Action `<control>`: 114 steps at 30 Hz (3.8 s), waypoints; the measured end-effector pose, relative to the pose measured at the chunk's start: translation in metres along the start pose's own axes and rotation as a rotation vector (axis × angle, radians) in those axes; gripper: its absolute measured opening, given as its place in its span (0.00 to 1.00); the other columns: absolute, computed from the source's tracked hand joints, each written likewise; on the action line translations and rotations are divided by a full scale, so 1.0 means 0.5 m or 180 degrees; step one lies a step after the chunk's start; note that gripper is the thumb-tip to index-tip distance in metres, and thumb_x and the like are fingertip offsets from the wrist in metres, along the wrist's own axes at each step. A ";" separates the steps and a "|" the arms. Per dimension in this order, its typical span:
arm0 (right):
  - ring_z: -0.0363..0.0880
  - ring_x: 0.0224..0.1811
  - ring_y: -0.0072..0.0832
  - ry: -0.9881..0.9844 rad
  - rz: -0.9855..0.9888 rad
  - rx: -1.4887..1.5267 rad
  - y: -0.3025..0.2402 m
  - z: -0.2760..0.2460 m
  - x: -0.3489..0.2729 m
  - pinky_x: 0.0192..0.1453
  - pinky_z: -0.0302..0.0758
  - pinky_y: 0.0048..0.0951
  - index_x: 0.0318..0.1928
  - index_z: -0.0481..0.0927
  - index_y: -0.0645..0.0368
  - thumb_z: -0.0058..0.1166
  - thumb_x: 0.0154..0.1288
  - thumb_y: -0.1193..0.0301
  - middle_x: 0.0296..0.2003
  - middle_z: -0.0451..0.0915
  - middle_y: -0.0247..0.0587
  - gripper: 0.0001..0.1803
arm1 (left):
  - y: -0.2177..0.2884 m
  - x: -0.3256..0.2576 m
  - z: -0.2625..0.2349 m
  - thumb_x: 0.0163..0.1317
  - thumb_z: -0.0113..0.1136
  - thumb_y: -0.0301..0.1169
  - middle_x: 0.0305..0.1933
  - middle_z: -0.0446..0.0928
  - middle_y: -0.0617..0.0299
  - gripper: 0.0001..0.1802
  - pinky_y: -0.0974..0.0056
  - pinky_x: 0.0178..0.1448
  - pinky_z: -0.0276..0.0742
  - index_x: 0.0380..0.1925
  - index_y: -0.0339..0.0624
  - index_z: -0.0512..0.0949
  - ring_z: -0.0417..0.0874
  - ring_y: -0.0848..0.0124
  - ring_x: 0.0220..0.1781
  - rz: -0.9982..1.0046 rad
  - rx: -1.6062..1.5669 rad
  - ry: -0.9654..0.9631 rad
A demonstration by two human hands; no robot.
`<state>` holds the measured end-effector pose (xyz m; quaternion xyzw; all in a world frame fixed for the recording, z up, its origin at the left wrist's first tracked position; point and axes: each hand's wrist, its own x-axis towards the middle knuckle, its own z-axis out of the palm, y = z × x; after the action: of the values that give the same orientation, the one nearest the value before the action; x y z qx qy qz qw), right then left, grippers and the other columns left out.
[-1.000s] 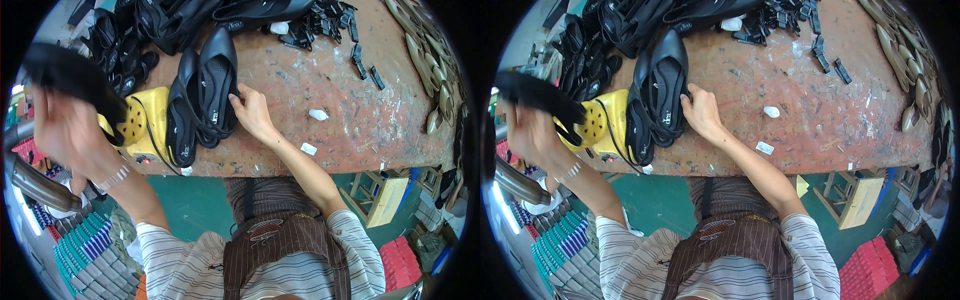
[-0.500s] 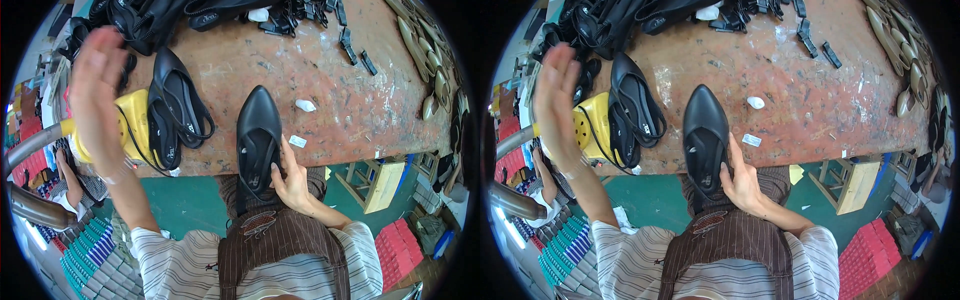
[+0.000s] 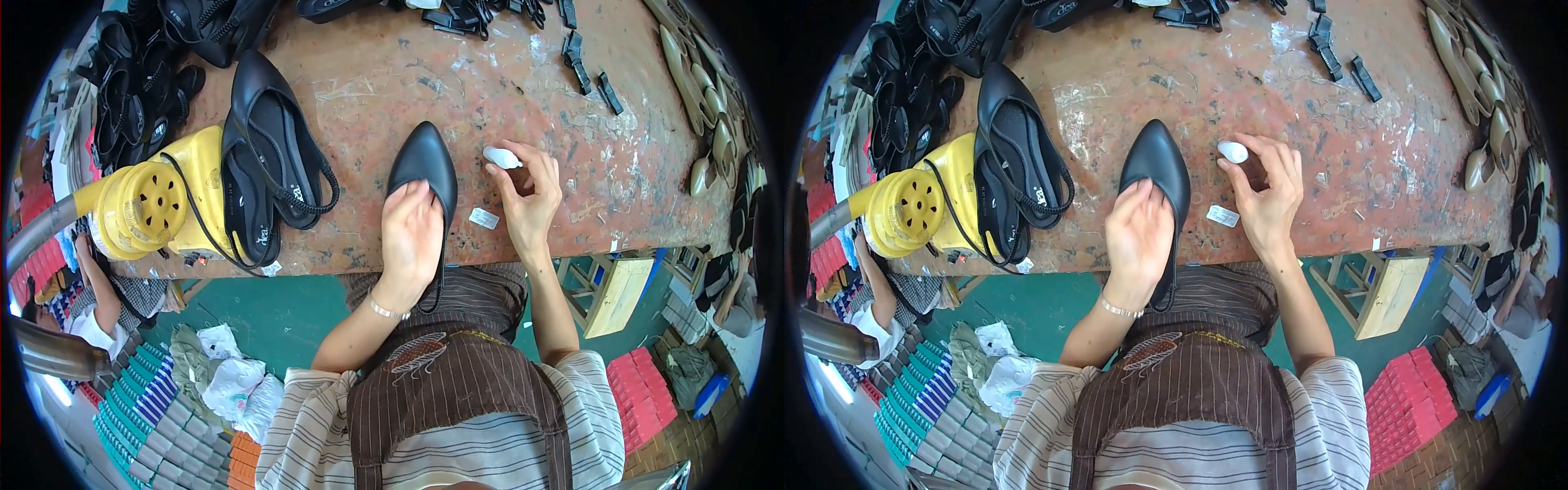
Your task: Gluing decorative buckles and ornaments onto finished shoes at a production workbench.
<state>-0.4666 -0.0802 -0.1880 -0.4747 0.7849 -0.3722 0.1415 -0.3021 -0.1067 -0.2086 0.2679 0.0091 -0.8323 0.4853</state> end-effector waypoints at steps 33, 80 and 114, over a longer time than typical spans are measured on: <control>0.72 0.29 0.35 -0.1571 -0.1358 -0.0222 -0.081 -0.016 -0.006 0.29 0.72 0.32 0.35 0.77 0.59 0.61 0.53 0.70 0.25 0.73 0.38 0.10 | -0.015 -0.076 -0.004 0.55 0.47 0.13 0.60 0.65 0.54 0.29 0.67 0.63 0.65 0.60 0.27 0.58 0.67 0.67 0.63 0.0182 0.0453 0.0071; 0.68 0.63 0.43 -0.0188 -0.0660 0.0258 0.045 0.010 0.061 0.70 0.56 0.47 0.44 0.76 0.61 0.51 0.55 0.84 0.52 0.78 0.41 0.15 | -0.013 -0.084 0.002 0.53 0.50 0.13 0.32 0.61 0.65 0.12 0.70 0.45 0.64 0.32 0.41 0.64 0.66 0.73 0.37 0.0354 0.0539 0.0548; 0.74 0.37 0.37 -0.1162 -0.0816 0.0312 -0.120 0.042 -0.033 0.37 0.75 0.32 0.43 0.82 0.60 0.64 0.42 0.80 0.37 0.75 0.42 0.21 | -0.018 -0.075 -0.011 0.71 0.38 0.42 0.46 0.75 0.58 0.22 0.61 0.57 0.68 0.52 0.36 0.68 0.74 0.68 0.52 0.0054 0.0105 0.0375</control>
<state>-0.4078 -0.0920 -0.1615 -0.6226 0.6605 -0.3328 0.2556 -0.2926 -0.0704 -0.1985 0.3244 0.0217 -0.8110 0.4864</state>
